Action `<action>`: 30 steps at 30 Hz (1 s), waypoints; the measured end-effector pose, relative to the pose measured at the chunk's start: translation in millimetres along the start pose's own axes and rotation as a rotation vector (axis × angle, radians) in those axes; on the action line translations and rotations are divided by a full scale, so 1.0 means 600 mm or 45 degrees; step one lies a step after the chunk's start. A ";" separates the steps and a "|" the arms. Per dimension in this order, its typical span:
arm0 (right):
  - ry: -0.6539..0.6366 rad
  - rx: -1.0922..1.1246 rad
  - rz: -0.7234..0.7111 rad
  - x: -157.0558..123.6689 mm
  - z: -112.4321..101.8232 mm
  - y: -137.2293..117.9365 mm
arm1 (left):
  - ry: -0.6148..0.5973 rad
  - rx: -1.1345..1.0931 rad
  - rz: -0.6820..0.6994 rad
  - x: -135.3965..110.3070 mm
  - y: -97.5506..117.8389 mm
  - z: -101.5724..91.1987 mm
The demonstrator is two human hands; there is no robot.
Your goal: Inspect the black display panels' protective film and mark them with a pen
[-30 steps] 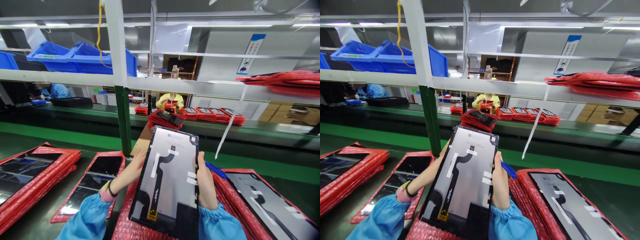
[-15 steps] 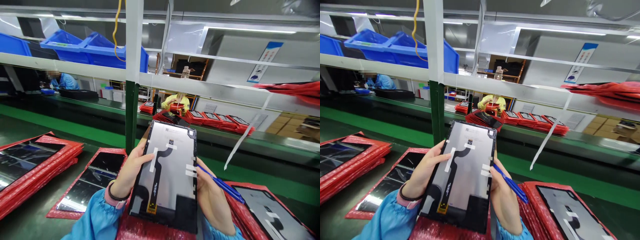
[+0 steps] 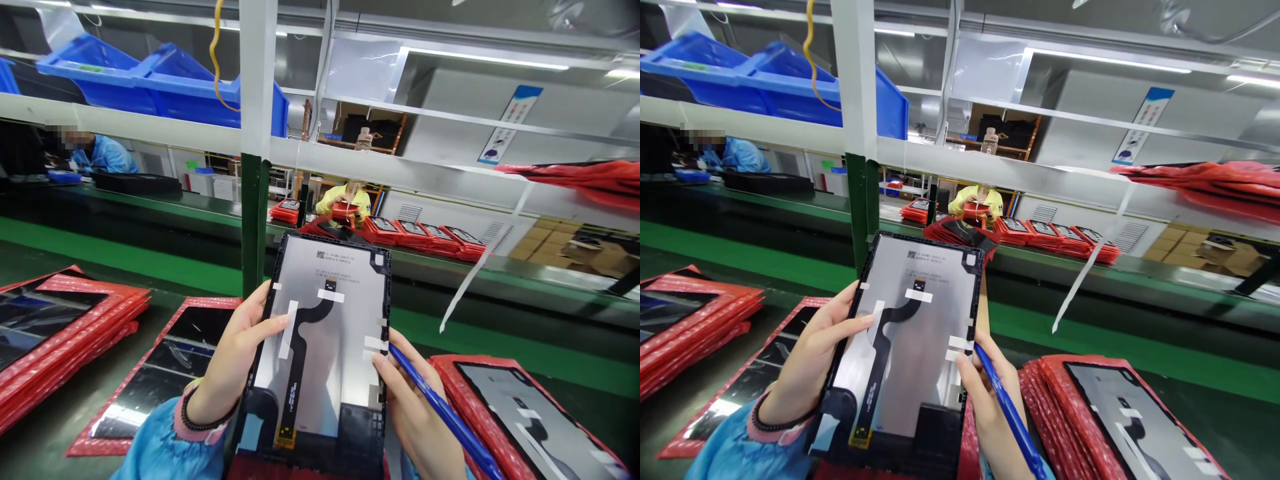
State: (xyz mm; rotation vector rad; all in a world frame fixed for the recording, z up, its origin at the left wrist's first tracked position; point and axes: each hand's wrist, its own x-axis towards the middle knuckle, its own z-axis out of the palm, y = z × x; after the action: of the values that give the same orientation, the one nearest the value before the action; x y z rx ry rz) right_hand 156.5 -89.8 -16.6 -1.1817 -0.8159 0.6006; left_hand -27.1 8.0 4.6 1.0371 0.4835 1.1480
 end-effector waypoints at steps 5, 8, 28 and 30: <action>0.025 -0.127 -0.049 0.000 -0.006 -0.002 | -0.031 0.015 0.024 0.001 -0.006 0.004; 0.006 -0.105 -0.017 0.011 -0.014 0.012 | -0.042 0.028 0.070 0.004 -0.011 0.004; -0.274 0.425 0.080 0.009 -0.021 -0.013 | 0.095 0.839 0.818 0.007 -0.006 -0.014; -0.470 0.445 0.169 0.010 -0.022 -0.004 | -0.243 1.126 1.232 0.009 -0.012 -0.017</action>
State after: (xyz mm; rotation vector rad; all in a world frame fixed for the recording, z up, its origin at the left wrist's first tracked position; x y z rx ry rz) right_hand 170.6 -93.4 -15.0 -0.8173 -0.9010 1.0473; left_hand -29.3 16.7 -5.5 2.2833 0.3228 1.6868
